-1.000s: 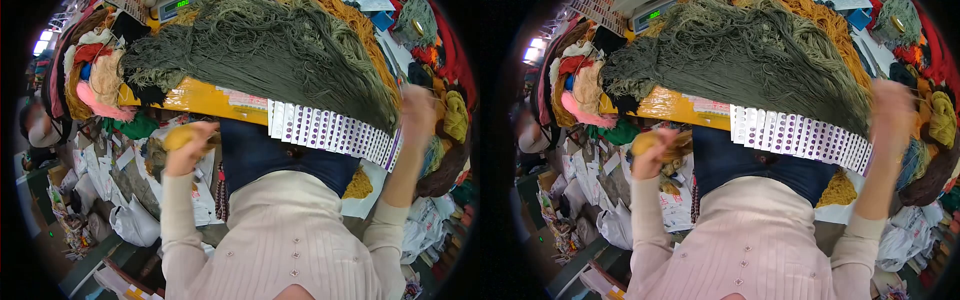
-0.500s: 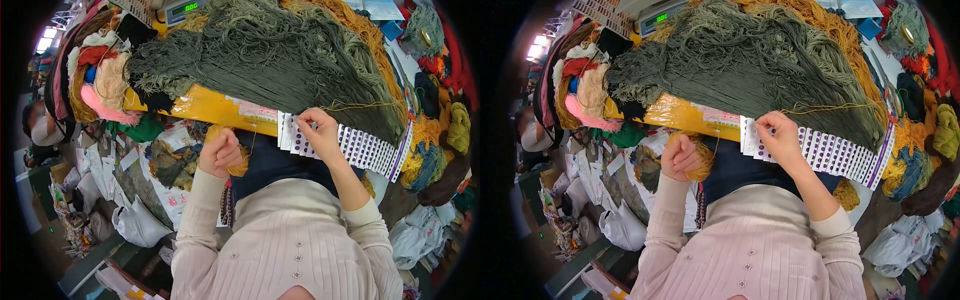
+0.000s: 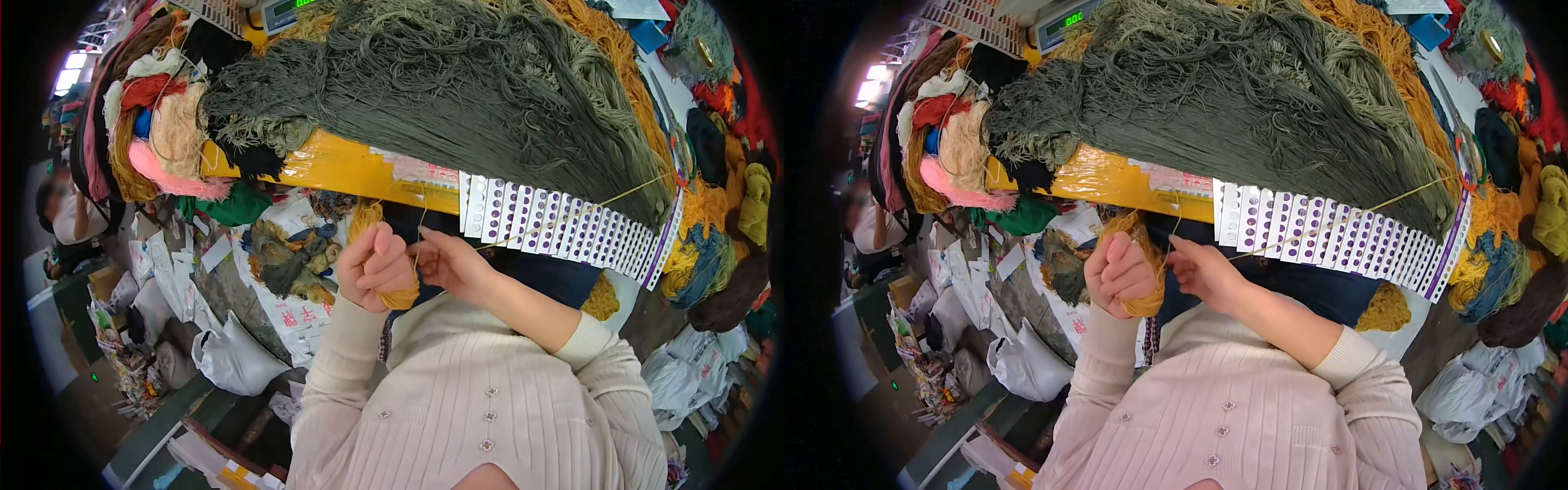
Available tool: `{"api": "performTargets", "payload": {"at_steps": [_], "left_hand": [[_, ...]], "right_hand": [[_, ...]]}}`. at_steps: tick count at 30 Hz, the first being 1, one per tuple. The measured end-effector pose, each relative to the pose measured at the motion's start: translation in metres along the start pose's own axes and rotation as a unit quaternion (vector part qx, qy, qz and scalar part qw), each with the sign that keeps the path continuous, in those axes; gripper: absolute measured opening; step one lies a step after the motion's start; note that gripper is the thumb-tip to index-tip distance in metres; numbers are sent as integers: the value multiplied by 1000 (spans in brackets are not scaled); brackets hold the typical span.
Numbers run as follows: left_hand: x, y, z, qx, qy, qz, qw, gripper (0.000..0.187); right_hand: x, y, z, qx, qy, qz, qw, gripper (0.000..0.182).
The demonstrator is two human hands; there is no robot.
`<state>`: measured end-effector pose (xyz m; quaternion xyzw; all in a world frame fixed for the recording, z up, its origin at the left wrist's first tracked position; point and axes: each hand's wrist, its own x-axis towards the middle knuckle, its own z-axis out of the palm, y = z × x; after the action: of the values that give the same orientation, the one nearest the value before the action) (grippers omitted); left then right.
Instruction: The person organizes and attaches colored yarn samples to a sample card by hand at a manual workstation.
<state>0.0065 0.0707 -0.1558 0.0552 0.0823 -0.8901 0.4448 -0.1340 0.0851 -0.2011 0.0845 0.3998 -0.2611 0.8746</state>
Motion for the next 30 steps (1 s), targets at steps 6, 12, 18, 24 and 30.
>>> {"api": "performTargets", "payload": {"at_steps": [6, 12, 18, 24, 30], "left_hand": [[-11, -11, 1, 127, 164, 51, 977, 31], [-2, -31, -15, 348, 229, -11, 909, 32], [19, 4, 5, 200, 207, 227, 930, 21], [21, 16, -7, 127, 7, 23, 992, 39], [66, -20, -36, 613, 255, 43, 746, 23]], "right_hand": [[-28, -13, 12, -94, -36, -198, 975, 11], [-65, -16, 12, -603, -21, -461, 651, 4], [-81, -59, -30, -471, 166, -436, 748, 10], [-38, -65, -21, -559, 207, -530, 603, 13], [-6, -57, -31, -635, 243, -614, 401, 14]]}}
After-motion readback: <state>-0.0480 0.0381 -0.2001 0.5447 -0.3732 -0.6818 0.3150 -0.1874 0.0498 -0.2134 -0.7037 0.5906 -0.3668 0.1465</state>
